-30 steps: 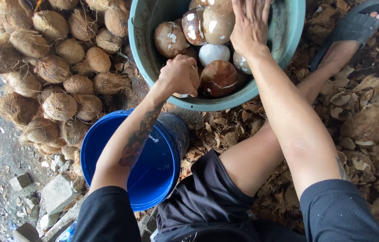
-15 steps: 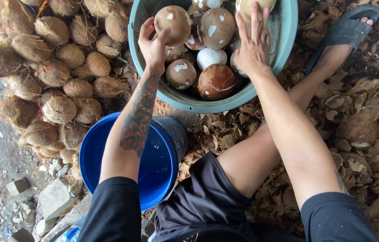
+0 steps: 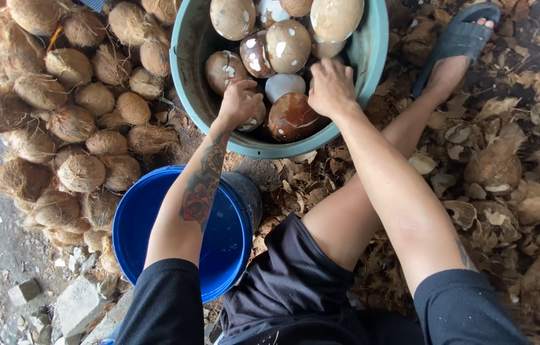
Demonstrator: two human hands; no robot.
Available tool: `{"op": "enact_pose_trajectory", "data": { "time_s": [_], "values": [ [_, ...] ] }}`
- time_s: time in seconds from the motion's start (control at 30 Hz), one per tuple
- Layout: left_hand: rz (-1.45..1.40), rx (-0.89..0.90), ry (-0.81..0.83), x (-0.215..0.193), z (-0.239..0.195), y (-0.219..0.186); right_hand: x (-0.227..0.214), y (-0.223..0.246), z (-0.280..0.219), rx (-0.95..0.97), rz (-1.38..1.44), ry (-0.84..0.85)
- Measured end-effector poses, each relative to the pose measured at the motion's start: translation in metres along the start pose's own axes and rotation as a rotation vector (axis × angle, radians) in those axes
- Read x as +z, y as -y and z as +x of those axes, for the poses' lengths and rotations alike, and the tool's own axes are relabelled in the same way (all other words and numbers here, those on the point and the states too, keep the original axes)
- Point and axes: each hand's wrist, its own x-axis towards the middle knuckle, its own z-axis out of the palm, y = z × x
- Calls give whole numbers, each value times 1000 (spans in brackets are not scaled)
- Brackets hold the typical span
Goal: The person sits on the ground and uses a curved knife to peel the husk off coconuts. They hold the coconut in one hand and strike it with the knife to remove the outer layer, then place the peeled coconut into a bucket.
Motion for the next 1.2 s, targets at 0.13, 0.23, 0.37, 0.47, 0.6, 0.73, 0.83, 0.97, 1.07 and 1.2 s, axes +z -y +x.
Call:
{"op": "enact_pose_trajectory", "data": {
  "time_s": [0.13, 0.23, 0.37, 0.47, 0.6, 0.73, 0.83, 0.97, 1.07, 1.2],
  "values": [
    [38, -125, 62, 12, 8, 5, 65, -39, 4, -8, -55, -43],
    [37, -25, 61, 5, 4, -30, 37, -38, -26, -180, 226, -323],
    [-9, 153, 78, 18, 3, -82, -14, -68, -103, -283, 338, -818],
    [-76, 264, 144, 36, 1, -145, -60, -99, -199, -220, 394, -1028],
    [-161, 382, 277, 68, -22, -247, -59, -151, -359, 77, 404, -1072],
    [-240, 459, 383, 139, -49, -308, 1, -158, -514, 513, 333, -940],
    [-341, 397, 597, 206, -76, -330, 24, -117, -578, 1005, 581, -569],
    [-299, 313, 754, 306, -108, -317, 89, -76, -604, 1200, 775, 255],
    [-309, 250, 833, 346, -139, -297, 151, -75, -607, 1137, 861, 432],
    [-368, 134, 862, 343, -174, -304, 196, -98, -603, 1229, 987, 346]
  ]
}}
